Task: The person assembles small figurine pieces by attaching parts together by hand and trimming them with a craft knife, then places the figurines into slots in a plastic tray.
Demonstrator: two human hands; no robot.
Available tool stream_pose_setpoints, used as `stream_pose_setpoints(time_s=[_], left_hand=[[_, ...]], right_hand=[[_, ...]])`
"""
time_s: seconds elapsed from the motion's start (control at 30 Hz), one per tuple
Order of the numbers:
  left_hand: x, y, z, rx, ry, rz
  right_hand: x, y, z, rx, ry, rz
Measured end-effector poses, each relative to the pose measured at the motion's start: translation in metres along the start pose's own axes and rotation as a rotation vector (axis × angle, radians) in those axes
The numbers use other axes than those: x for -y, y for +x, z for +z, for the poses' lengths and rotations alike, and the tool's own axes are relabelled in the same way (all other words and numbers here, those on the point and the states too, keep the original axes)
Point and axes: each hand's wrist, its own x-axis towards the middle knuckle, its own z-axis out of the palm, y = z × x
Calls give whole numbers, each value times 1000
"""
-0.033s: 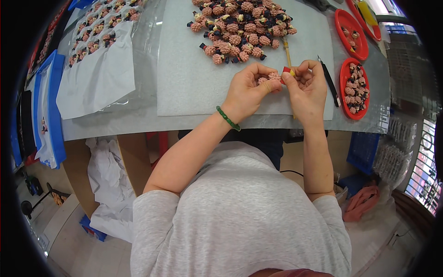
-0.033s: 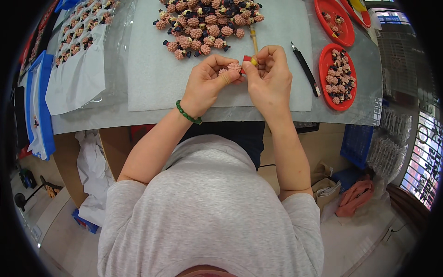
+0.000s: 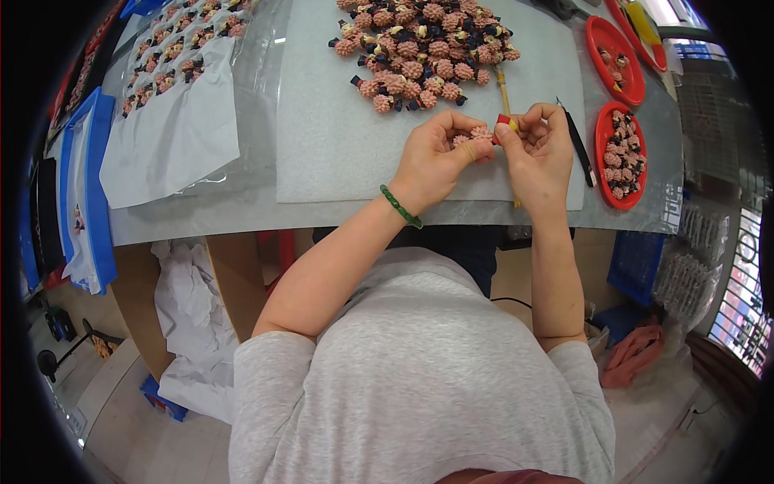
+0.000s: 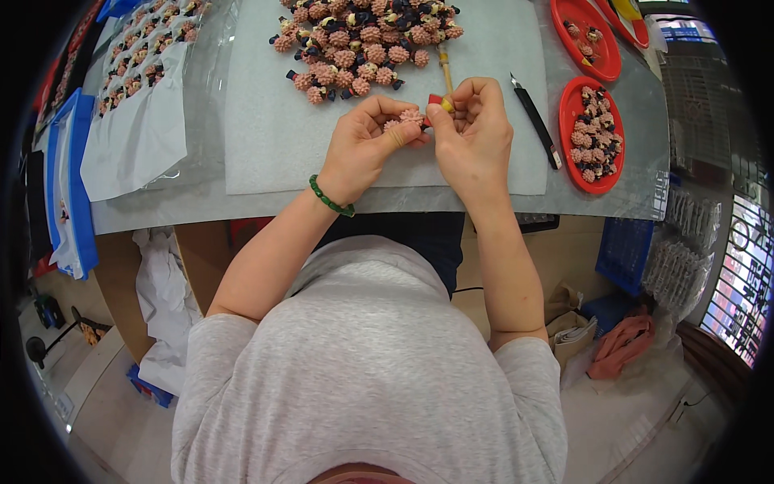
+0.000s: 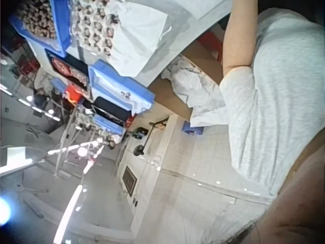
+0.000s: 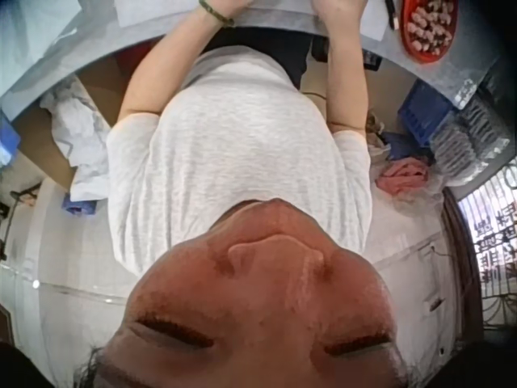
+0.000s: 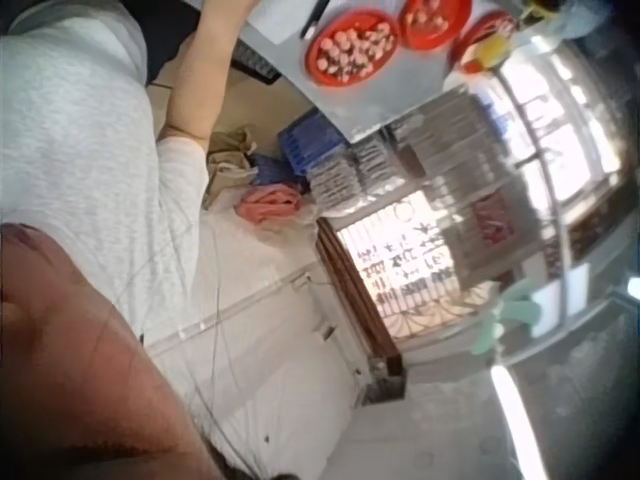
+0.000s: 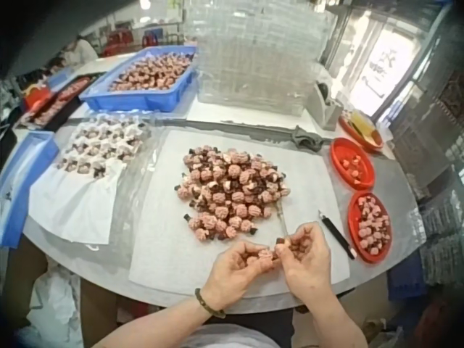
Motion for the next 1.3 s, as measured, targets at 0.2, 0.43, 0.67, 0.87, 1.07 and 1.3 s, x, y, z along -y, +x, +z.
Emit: stream_pose_setpoints(time_s=[0.2,0.43,0.67,0.87,1.07,1.3], left_hand=[[2,-1,2,-33,-35,10],[2,-1,0,-18,-8,-1],[2,1,0,-24,-4,-1],[3,0,0,-15,-16,1],[1,1,0,-21,-25,-4],[-2,1,1,1,22,-8]], right_hand=[[0,-1,0,20,-21,16],[0,-2,0,31,-6,11],[-1,-3,-1,43,-41,0],[-1,-4,-2,53,-50,28],[-2,-8,-1,68,-10,34],[0,6,-2,-31,-74,-42]])
